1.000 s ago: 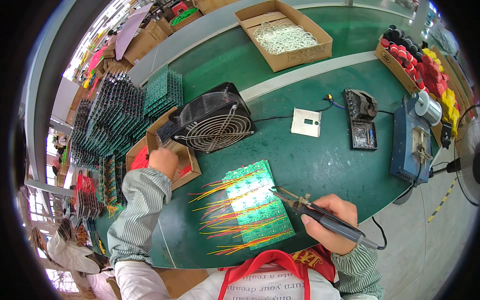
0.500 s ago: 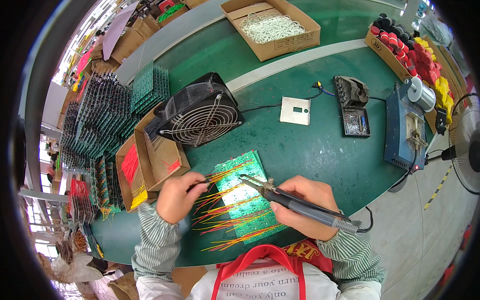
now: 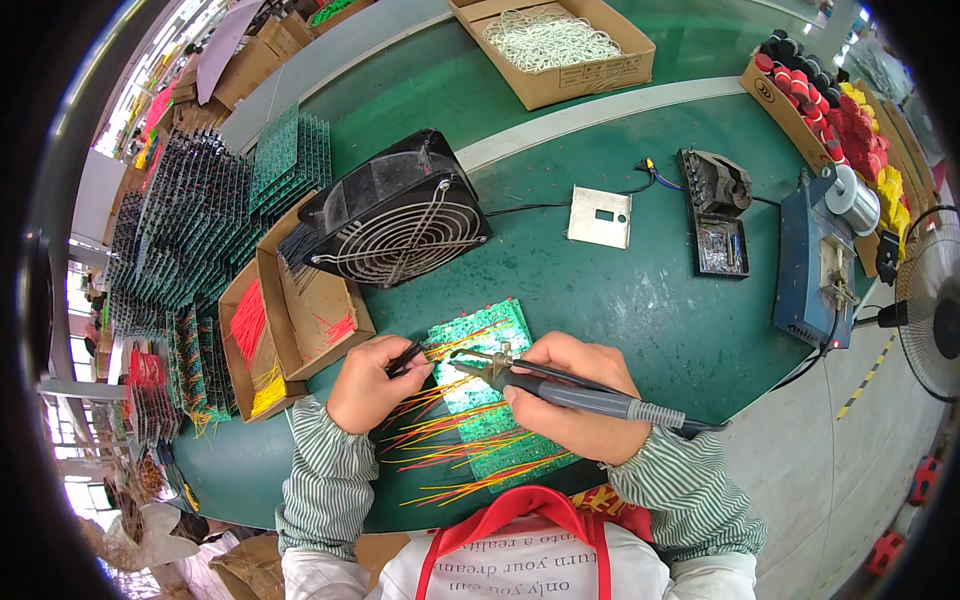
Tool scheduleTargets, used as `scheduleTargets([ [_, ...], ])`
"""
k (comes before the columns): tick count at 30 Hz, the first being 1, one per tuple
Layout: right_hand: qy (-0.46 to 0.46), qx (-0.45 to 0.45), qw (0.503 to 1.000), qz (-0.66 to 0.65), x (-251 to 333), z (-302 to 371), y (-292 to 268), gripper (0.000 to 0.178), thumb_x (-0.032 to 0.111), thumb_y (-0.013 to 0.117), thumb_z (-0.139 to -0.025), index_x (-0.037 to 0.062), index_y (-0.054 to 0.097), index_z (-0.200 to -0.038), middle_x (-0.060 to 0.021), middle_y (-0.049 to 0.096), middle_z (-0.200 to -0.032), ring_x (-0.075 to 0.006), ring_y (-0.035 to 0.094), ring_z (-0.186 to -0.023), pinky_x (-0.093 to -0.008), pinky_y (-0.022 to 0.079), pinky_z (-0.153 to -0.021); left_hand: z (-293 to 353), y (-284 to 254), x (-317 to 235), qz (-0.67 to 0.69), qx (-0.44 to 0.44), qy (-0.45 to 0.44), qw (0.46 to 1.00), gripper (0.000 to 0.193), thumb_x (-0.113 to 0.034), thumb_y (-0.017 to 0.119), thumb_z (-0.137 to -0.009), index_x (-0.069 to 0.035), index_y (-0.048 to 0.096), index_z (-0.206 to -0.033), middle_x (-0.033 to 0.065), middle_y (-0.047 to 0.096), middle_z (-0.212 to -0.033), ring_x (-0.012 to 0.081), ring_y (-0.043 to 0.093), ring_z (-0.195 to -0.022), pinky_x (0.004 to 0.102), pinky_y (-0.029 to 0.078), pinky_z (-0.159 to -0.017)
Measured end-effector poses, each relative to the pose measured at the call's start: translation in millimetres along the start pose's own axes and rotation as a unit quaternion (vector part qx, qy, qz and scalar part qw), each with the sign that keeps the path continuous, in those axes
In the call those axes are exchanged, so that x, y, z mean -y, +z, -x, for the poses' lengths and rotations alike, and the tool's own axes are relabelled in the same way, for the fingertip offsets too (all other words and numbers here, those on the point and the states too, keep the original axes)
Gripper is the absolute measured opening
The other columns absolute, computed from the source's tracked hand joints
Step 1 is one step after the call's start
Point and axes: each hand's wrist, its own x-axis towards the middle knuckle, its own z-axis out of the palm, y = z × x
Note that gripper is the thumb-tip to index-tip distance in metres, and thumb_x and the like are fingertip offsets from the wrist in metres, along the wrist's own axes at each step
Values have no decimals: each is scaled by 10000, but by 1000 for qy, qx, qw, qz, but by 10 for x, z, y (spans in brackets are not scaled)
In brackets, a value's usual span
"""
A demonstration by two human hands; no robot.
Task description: The person solders wires onto circuit boards using a soldering iron, taking wires from boxes and attaching them to the boards.
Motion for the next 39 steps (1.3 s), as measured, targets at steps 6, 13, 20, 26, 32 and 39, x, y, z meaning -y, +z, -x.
scheduleTargets([
  [6,16,9,1000,-3,-32,-75,41,197,139,720,-726,16,597,-819,-61,636,-669,-118,611,-577,-262,478,-543,-23,-46,15,14,25,-12,1000,160,-115,683,-787,25,620,-830,138,590,-750,269,577,-666,335,457,-611],
  [13,9,29,999,8,-37,-100,35,196,106,719,-747,12,584,-852,-24,640,-710,-53,572,-615,-219,454,-553,-37,-48,43,29,38,-22,999,166,-133,681,-795,19,627,-834,136,586,-758,280,574,-674,345,450,-609],
  [20,13,22,1000,13,-60,-115,59,198,105,723,-740,15,583,-846,-15,633,-701,-52,569,-616,-219,453,-554,-49,-46,52,25,47,-31,998,185,-149,684,-794,23,628,-832,140,588,-755,280,578,-673,350,452,-607],
  [26,24,2,1000,-18,28,-73,-37,190,110,720,-725,4,600,-829,-52,641,-680,-93,598,-590,-246,476,-547,-51,-53,49,33,48,-23,998,184,-144,687,-788,24,629,-834,140,595,-761,278,579,-677,351,456,-609],
  [32,4,-14,1000,21,15,-19,-144,192,115,721,-723,6,599,-825,-49,644,-678,-89,599,-587,-242,476,-545,11,-190,-18,-77,-39,42,995,179,-101,725,-760,38,635,-831,107,612,-751,200,595,-658,292,463,-612],
  [39,13,-23,1000,10,-34,0,-172,193,115,716,-722,10,598,-833,-50,648,-691,-91,611,-607,-244,486,-560,-28,-155,-326,-111,-76,68,989,133,-91,697,-786,9,654,-863,123,604,-758,242,599,-638,325,479,-577],
])
